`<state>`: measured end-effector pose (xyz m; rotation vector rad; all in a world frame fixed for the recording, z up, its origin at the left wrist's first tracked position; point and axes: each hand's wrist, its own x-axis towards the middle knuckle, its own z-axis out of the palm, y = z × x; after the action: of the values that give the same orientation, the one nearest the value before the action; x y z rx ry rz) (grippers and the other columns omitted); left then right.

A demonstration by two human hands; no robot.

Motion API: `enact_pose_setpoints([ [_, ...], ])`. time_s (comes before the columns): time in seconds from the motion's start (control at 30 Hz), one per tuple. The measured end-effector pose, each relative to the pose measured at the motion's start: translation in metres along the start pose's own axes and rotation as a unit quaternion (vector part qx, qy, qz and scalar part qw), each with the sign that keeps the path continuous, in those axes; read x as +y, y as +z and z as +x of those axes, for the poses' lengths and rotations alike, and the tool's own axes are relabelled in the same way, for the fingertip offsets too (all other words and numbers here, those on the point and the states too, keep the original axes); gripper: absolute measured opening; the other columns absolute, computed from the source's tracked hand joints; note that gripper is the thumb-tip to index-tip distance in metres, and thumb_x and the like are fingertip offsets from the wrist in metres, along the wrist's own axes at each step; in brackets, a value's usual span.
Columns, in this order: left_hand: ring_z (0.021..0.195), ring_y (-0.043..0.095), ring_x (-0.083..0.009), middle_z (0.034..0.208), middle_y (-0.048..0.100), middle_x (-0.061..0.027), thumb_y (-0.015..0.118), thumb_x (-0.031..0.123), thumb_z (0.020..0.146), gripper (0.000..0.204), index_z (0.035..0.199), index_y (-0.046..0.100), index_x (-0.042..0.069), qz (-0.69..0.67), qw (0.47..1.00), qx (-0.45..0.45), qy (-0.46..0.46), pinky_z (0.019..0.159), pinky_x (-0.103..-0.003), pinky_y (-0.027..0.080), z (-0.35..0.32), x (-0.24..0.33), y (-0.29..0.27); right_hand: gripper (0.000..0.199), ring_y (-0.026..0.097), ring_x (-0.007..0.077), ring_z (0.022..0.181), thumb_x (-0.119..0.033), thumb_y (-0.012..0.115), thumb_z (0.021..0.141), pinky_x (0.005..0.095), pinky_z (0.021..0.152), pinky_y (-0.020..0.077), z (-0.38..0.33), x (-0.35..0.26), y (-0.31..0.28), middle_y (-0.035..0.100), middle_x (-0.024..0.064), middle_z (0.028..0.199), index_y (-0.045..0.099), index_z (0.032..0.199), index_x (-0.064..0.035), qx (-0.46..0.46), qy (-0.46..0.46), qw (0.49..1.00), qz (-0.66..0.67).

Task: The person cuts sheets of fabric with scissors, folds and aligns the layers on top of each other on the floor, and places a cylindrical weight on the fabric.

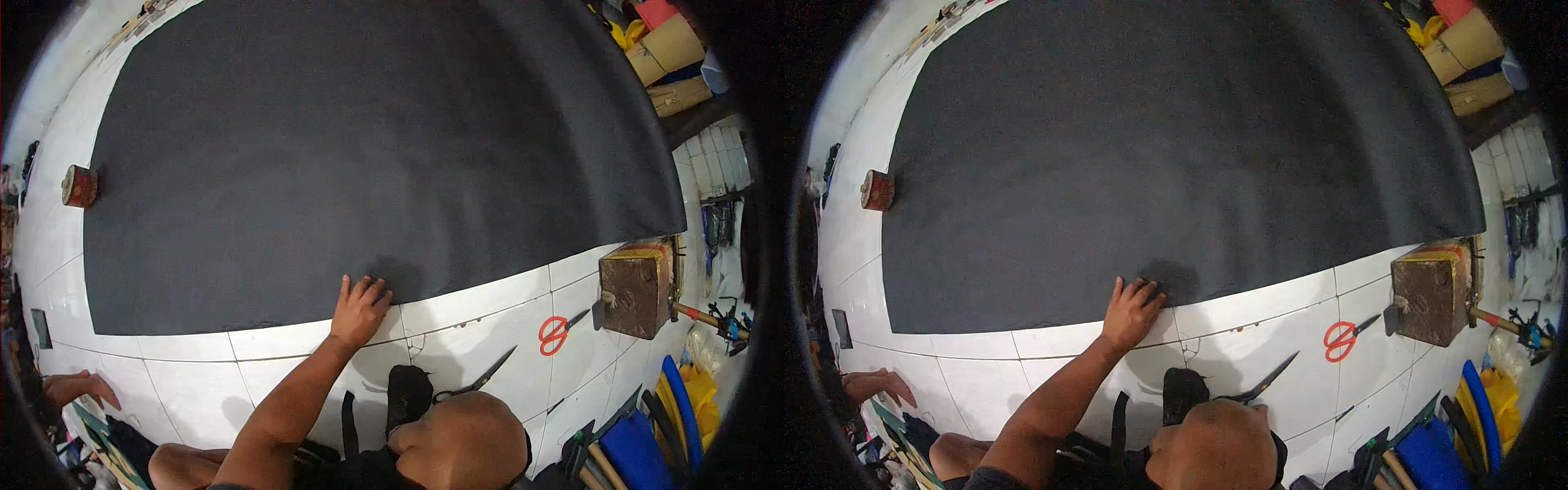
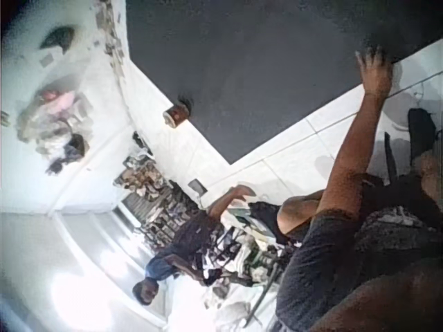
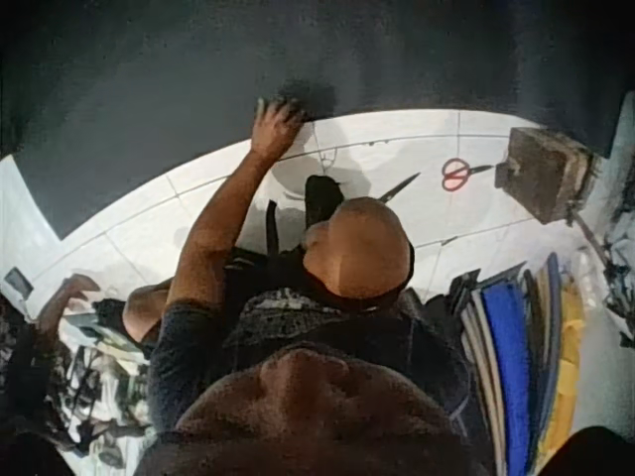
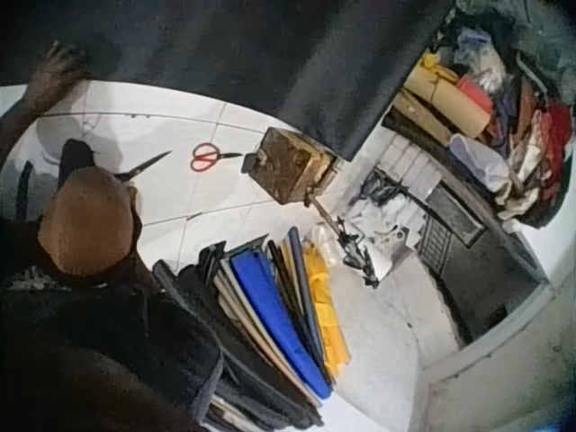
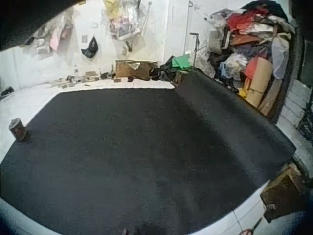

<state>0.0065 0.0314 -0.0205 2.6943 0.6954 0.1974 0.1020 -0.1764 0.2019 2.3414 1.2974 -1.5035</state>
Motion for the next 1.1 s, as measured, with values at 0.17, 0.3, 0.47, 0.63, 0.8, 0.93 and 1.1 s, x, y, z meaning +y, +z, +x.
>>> enact_pose_setpoints([
  [0.17, 0.115, 0.054, -0.0273, 0.115, 0.061, -0.0071, 0.064, 0.019, 0.086, 0.024, 0.109, 0.069, 0.012, 0.014, 0.999, 0.006, 0.049, 0.107, -0.06, 0.034, -0.007, 0.007, 0.012, 0.046, 0.059, 0.0253, 0.104, -0.048, 0.053, 0.094, 0.0435, 0.092, 0.0459, 0.036, 0.002, -0.01, 0.064, 0.016, 0.104, 0.06, 0.106, -0.0044, 0.024, -0.033, 0.997, 0.07],
  [0.3, 0.114, 0.055, -0.0273, 0.112, 0.062, -0.0064, 0.063, 0.021, 0.086, 0.023, 0.106, 0.07, 0.012, 0.023, 0.999, -0.009, 0.046, 0.107, -0.058, 0.035, -0.005, 0.014, 0.008, 0.046, 0.059, 0.025, 0.103, -0.048, 0.054, 0.094, 0.043, 0.091, 0.0463, 0.067, 0.013, -0.02, 0.064, 0.0158, 0.103, 0.06, 0.105, -0.0044, 0.045, -0.065, 0.99, 0.119],
  [0.47, 0.114, 0.055, -0.0276, 0.11, 0.063, -0.0059, 0.063, 0.021, 0.086, 0.024, 0.107, 0.07, 0.012, -0.001, 0.999, -0.029, 0.02, 0.107, -0.056, 0.036, -0.002, 0.019, 0.004, 0.046, 0.059, 0.0247, 0.101, -0.049, 0.054, 0.094, 0.0424, 0.09, 0.0467, 0.093, 0.036, -0.008, 0.065, 0.0156, 0.101, 0.061, 0.103, -0.0044, 0.033, -0.081, 0.979, 0.186],
  [0.63, 0.108, 0.056, -0.0295, 0.105, 0.062, -0.0086, 0.064, 0.019, 0.084, 0.021, 0.102, 0.07, 0.01, -0.007, 1.0, -0.012, 0.026, 0.105, -0.058, 0.037, 0.002, 0.022, 0.009, 0.046, 0.06, 0.0243, 0.1, -0.049, 0.055, 0.094, 0.0419, 0.088, 0.0471, 0.106, 0.063, 0.015, 0.065, 0.0153, 0.1, 0.061, 0.102, -0.0045, 0.005, -0.068, 0.964, 0.259],
  [0.8, 0.097, 0.056, -0.0292, 0.093, 0.059, -0.0095, 0.06, 0.014, 0.083, 0.013, 0.089, 0.068, 0.007, -0.017, 1.0, -0.013, 0.002, 0.106, -0.061, 0.033, 0.004, 0.017, 0.007, 0.046, 0.06, 0.0239, 0.098, -0.05, 0.056, 0.093, 0.0413, 0.087, 0.0476, 0.079, 0.1, 0.052, 0.065, 0.015, 0.098, 0.062, 0.1, -0.0045, -0.045, -0.011, 0.942, 0.332],
  [0.93, 0.09, 0.057, -0.0306, 0.087, 0.056, -0.0106, 0.066, 0.01, 0.081, 0.01, 0.089, 0.069, 0.006, -0.1, 0.993, 0.049, -0.042, 0.107, -0.062, 0.034, 0.006, 0.022, 0.008, 0.046, 0.061, 0.0236, 0.097, -0.05, 0.056, 0.093, 0.0408, 0.085, 0.0479, 0.058, 0.121, 0.078, 0.066, 0.0148, 0.097, 0.062, 0.099, -0.0045, -0.075, 0.031, 0.916, 0.392],
  [1.1, 0.096, 0.056, -0.0311, 0.091, 0.057, -0.0104, 0.068, 0.008, 0.08, 0.012, 0.091, 0.068, 0.005, -0.124, 0.989, 0.06, -0.06, 0.109, -0.06, 0.033, 0.008, 0.028, 0.011, 0.048, 0.061, 0.0225, 0.09, -0.051, 0.06, 0.091, 0.0394, 0.08, 0.0484, 0.059, 0.12, 0.08, 0.066, 0.0144, 0.091, 0.061, 0.099, -0.0038, -0.051, 0.037, 0.905, 0.421],
])
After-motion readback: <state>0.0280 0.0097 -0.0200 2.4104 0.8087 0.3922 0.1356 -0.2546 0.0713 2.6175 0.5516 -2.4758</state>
